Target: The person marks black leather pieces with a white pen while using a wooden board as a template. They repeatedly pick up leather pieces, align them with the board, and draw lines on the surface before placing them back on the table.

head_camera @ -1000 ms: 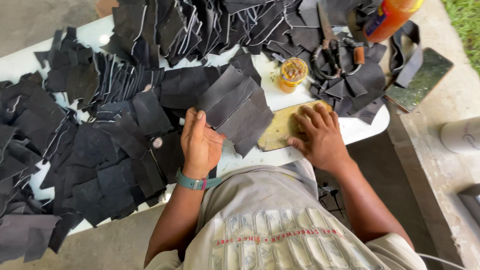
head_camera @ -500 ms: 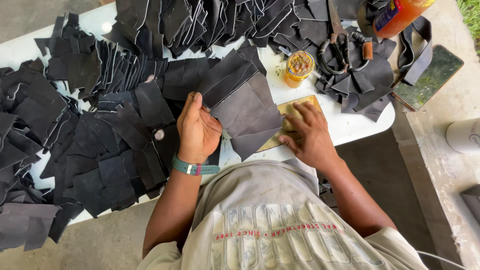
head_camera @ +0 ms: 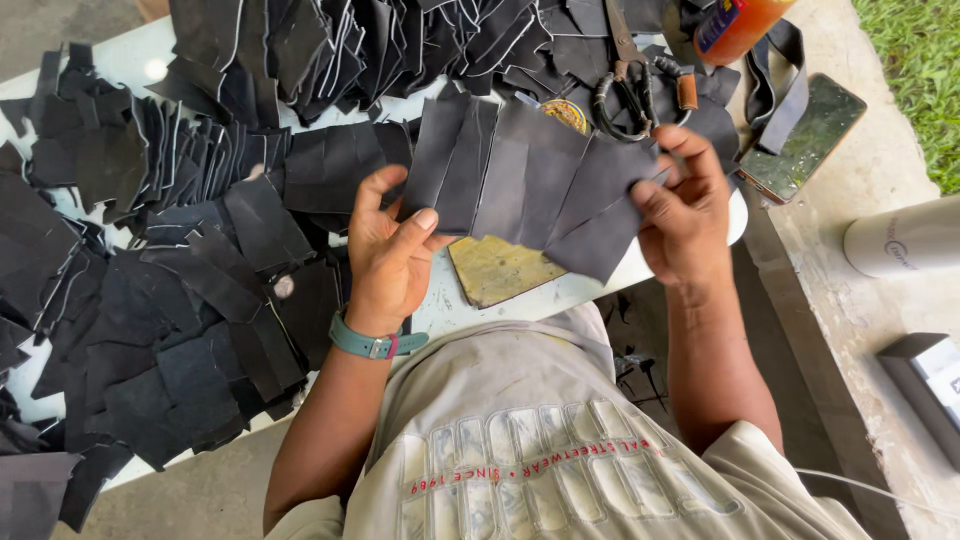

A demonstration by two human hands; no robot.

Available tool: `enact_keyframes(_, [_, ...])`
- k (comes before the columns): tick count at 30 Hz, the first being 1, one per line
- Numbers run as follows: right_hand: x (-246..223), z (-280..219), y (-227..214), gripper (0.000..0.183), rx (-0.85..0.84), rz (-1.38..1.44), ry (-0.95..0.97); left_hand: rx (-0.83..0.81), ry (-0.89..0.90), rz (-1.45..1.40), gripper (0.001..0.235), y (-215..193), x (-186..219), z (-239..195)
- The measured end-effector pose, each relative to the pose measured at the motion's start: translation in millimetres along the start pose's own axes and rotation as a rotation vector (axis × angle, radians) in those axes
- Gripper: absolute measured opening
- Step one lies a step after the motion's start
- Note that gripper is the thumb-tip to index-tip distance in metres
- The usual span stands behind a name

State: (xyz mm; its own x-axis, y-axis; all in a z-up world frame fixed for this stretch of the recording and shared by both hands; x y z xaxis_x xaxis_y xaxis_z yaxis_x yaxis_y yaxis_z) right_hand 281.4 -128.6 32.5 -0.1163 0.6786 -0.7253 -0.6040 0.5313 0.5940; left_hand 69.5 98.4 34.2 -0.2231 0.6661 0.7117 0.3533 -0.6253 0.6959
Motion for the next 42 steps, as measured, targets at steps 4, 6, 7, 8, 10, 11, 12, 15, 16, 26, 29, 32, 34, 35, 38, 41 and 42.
enact_keyframes(4, [-20,17,9,0.047,0.006,-0.023,-0.075,-0.015,-0.059,0.065,0.051,10,3,10])
enact_keyframes(6, [-15,19,1,0.042,0.037,-0.063,-0.006,-0.013,-0.076,0.134,0.043,5,-7,8])
enact_keyframes(7, [-10,17,-5,0.039,0.053,-0.082,0.034,-0.008,-0.087,0.167,0.04,0,-15,3])
enact_keyframes(8, [-5,15,-11,0.037,0.051,-0.098,0.068,0.014,-0.136,0.185,0.037,-7,-27,-1])
enact_keyframes(10, [9,12,-21,0.033,0.042,-0.13,0.137,0.06,-0.23,0.22,0.033,-21,-49,-8])
enact_keyframes(11, [13,10,-26,0.032,0.034,-0.134,0.147,0.096,-0.27,0.235,0.031,-30,-56,-10])
enact_keyframes(12, [18,8,-29,0.032,0.025,-0.139,0.157,0.132,-0.31,0.249,0.03,-37,-63,-12])
enact_keyframes(15, [24,4,-33,0.031,0.007,-0.141,0.17,0.192,-0.319,0.301,0.024,-56,-70,-19])
enact_keyframes(16, [26,5,-32,0.03,0.003,-0.139,0.166,0.199,-0.302,0.323,0.023,-59,-69,-19])
enact_keyframes(26, [33,5,-34,0.029,0.01,-0.165,0.209,0.169,-0.326,0.277,0.022,-48,-61,-24])
enact_keyframes(29, [39,8,-41,0.03,-0.014,-0.218,0.191,0.169,-0.338,0.262,0.024,-49,-64,-23])
enact_keyframes(32, [48,10,-48,0.032,-0.062,-0.325,0.179,0.205,-0.374,0.279,0.024,-59,-73,-22])
enact_keyframes(34, [53,8,-50,0.034,-0.112,-0.433,0.167,0.215,-0.396,0.309,0.025,-65,-79,-23])
enact_keyframes(35, [54,6,-52,0.034,-0.114,-0.476,0.177,0.212,-0.404,0.31,0.025,-68,-81,-23])
enact_keyframes(38, [52,-7,-57,0.034,-0.127,-0.615,0.206,0.223,-0.43,0.39,0.022,-72,-85,-22])
enact_keyframes(41, [41,-18,-57,0.037,-0.168,-0.763,0.229,0.291,-0.432,0.664,0.023,-70,-76,-20])
enact_keyframes(42, [35,-20,-55,0.038,-0.193,-0.802,0.241,0.334,-0.414,0.774,0.024,-67,-69,-20])
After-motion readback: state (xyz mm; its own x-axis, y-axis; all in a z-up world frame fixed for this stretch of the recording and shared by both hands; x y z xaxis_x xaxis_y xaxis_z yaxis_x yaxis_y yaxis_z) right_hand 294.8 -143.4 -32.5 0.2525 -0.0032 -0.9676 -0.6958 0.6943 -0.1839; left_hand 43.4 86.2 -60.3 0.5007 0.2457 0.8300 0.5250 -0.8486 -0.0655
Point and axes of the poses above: each hand's wrist, its own z-axis towards the middle knuckle, its own y-axis out of the palm, x = y × z, the point moved 5 cm from there along z, towards the middle knuckle, and after that the axes turned 15 degrees about -y, right-handed, at the moved point
